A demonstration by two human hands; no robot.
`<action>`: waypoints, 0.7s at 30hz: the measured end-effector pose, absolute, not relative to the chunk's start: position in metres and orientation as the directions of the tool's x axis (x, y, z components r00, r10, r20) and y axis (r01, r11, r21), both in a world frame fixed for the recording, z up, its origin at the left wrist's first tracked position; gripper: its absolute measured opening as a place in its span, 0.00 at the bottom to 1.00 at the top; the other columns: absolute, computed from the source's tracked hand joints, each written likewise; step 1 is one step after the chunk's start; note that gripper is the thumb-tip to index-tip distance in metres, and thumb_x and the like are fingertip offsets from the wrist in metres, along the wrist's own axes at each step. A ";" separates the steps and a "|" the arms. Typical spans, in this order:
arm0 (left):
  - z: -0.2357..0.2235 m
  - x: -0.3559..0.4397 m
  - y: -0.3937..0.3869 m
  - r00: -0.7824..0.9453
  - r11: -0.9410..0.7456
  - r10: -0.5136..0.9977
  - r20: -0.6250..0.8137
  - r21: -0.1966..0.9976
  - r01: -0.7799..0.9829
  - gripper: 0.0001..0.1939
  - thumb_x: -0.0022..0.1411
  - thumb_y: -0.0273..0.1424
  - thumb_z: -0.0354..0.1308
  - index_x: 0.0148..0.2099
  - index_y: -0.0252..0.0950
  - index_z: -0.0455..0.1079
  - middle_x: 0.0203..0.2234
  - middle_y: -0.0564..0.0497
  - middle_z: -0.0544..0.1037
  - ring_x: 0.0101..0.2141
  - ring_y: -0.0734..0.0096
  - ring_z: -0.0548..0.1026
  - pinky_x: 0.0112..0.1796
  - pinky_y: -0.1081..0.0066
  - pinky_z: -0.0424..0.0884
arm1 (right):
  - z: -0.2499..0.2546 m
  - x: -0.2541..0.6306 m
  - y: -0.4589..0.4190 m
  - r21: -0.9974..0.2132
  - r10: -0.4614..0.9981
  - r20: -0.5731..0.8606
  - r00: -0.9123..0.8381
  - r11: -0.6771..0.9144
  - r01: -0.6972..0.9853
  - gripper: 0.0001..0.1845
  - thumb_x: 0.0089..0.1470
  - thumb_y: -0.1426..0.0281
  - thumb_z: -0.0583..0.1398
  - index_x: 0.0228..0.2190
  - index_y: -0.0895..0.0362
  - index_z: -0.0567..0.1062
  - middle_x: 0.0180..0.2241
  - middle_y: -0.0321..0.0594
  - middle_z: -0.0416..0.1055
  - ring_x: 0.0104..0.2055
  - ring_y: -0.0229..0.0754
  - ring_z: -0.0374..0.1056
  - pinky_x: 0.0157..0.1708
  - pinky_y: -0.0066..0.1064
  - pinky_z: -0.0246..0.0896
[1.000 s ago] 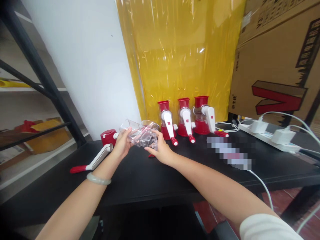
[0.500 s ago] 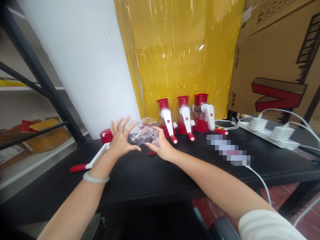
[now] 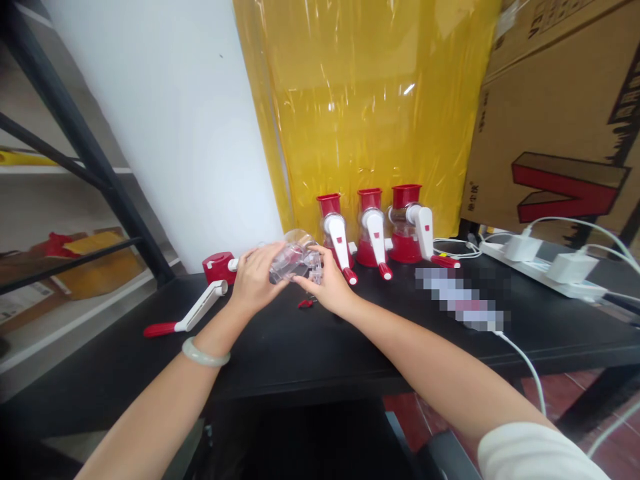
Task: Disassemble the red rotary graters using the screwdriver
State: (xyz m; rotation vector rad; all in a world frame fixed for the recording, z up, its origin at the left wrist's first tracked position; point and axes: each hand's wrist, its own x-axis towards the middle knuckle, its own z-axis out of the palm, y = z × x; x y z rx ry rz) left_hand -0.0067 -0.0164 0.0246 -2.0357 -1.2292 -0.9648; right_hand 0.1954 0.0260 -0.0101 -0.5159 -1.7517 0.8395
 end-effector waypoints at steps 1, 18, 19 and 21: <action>0.024 -0.011 -0.012 0.214 -0.391 0.498 0.840 -0.003 0.921 0.33 0.57 0.36 0.66 0.64 0.38 0.65 0.58 0.39 0.76 0.58 0.50 0.73 0.60 0.52 0.64 | -0.011 0.196 0.028 -0.758 0.706 0.628 -0.326 0.649 -0.055 0.39 0.52 0.59 0.67 0.59 0.54 0.57 0.53 0.51 0.67 0.47 0.46 0.72 0.46 0.42 0.73; 0.047 -0.104 0.070 -0.575 0.197 0.611 0.544 0.599 0.776 0.48 0.46 0.50 0.71 0.63 0.34 0.59 0.49 0.38 0.78 0.52 0.52 0.76 0.51 0.60 0.71 | -0.019 0.203 0.025 -0.754 0.605 0.506 -0.614 0.657 0.026 0.26 0.60 0.70 0.57 0.60 0.54 0.65 0.42 0.43 0.76 0.36 0.40 0.76 0.41 0.38 0.73; 0.045 -0.106 0.073 -0.568 0.218 0.621 0.541 0.577 0.787 0.48 0.47 0.50 0.71 0.64 0.34 0.59 0.50 0.37 0.77 0.53 0.51 0.76 0.51 0.59 0.71 | -0.018 0.204 0.024 -0.750 0.601 0.498 -0.626 0.661 0.038 0.26 0.60 0.70 0.58 0.60 0.54 0.66 0.41 0.43 0.77 0.37 0.40 0.77 0.42 0.38 0.73; 0.042 -0.110 0.075 -0.569 0.257 0.630 0.529 0.548 0.796 0.49 0.48 0.51 0.70 0.65 0.33 0.59 0.51 0.36 0.77 0.54 0.49 0.75 0.51 0.59 0.70 | -0.016 0.205 0.023 -0.744 0.588 0.480 -0.651 0.667 0.053 0.27 0.59 0.71 0.58 0.60 0.53 0.67 0.40 0.42 0.79 0.37 0.40 0.77 0.41 0.36 0.73</action>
